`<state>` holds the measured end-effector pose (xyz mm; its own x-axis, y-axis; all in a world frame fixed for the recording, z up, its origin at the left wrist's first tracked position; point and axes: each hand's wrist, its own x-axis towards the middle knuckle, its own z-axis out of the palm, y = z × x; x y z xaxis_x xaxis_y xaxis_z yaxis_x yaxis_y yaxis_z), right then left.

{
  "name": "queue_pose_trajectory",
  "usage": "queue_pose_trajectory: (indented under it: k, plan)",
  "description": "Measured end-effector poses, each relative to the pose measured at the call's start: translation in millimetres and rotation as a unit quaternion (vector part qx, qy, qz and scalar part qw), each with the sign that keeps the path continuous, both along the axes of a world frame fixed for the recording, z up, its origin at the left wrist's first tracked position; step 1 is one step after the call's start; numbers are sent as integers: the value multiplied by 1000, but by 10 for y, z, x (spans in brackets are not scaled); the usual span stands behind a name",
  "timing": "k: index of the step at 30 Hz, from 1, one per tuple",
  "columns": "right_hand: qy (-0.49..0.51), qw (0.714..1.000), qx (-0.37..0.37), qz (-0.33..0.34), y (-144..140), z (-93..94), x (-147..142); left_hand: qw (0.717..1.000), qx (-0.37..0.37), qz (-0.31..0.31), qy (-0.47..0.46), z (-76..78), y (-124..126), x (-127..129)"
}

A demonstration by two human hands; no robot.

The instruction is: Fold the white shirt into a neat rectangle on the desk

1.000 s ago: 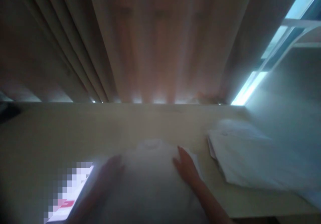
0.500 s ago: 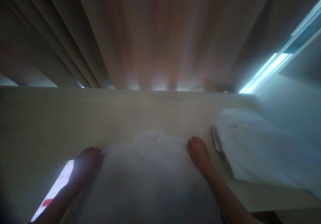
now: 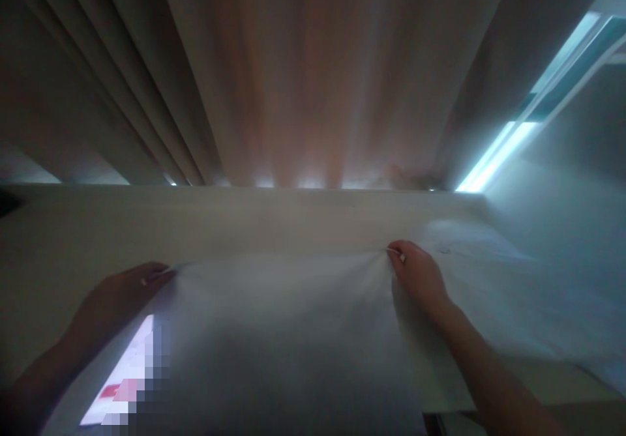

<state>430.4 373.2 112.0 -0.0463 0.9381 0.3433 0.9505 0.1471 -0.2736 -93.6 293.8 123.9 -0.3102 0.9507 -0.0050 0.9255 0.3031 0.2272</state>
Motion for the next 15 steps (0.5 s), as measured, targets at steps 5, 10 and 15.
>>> queue_pose_trajectory:
  k: [5, 10, 15]
  plan:
    - [-30, 998, -44, -23, 555, -257, -176, 998, -12, -56, -25, -223, 566, 224]
    - [-27, 996, -73, -40, 790, -724, -329, 998, -21, -53, -10, -715, 829, 300]
    - [-37, 999, -16, -22, 242, -941, -503, 992, 43, -107, 58, -1148, 374, 435]
